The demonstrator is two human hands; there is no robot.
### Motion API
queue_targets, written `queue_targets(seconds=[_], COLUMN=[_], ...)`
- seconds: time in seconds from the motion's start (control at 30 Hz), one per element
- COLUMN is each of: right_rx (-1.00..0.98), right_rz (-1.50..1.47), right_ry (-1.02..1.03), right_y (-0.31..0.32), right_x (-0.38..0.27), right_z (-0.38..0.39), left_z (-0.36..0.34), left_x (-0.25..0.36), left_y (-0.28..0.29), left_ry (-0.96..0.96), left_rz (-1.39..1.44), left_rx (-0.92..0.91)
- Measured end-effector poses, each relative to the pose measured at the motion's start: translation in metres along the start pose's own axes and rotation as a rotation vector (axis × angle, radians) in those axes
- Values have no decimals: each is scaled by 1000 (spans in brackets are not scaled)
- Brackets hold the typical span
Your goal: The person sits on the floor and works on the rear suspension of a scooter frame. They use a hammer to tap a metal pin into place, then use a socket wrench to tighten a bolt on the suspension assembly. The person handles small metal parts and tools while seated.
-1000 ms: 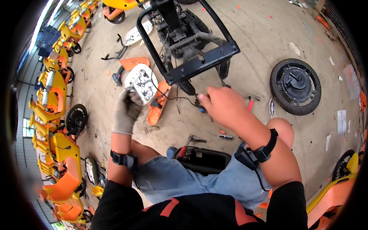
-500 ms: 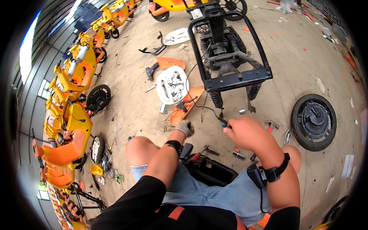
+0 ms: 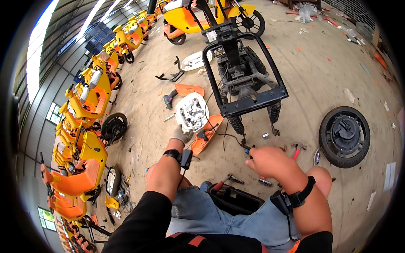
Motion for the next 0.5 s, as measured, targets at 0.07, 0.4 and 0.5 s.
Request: queue_targets(seconds=[0.07, 0.4, 0.5], right_rx=[1, 6, -25], right_rz=[-12, 30, 33], right_ry=[15, 28, -22], right_y=[0, -13, -11], right_x=[-2, 0, -1], right_z=[-2, -8, -11], left_z=[13, 192, 203], left_x=[27, 57, 33], left_y=[0, -119, -113], left_ry=[-68, -284, -275], left_rz=[-101, -342, -442], left_rx=[97, -341, -430])
Point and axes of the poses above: each hand's wrist, its own z-axis away from the middle knuckle, its own y-axis out of the back of the hand, x = y × z, the point moved 6 cm from there along -z, towards the middle knuckle, and after that the axes turned 1 degree about y, right-handed, at the moved point
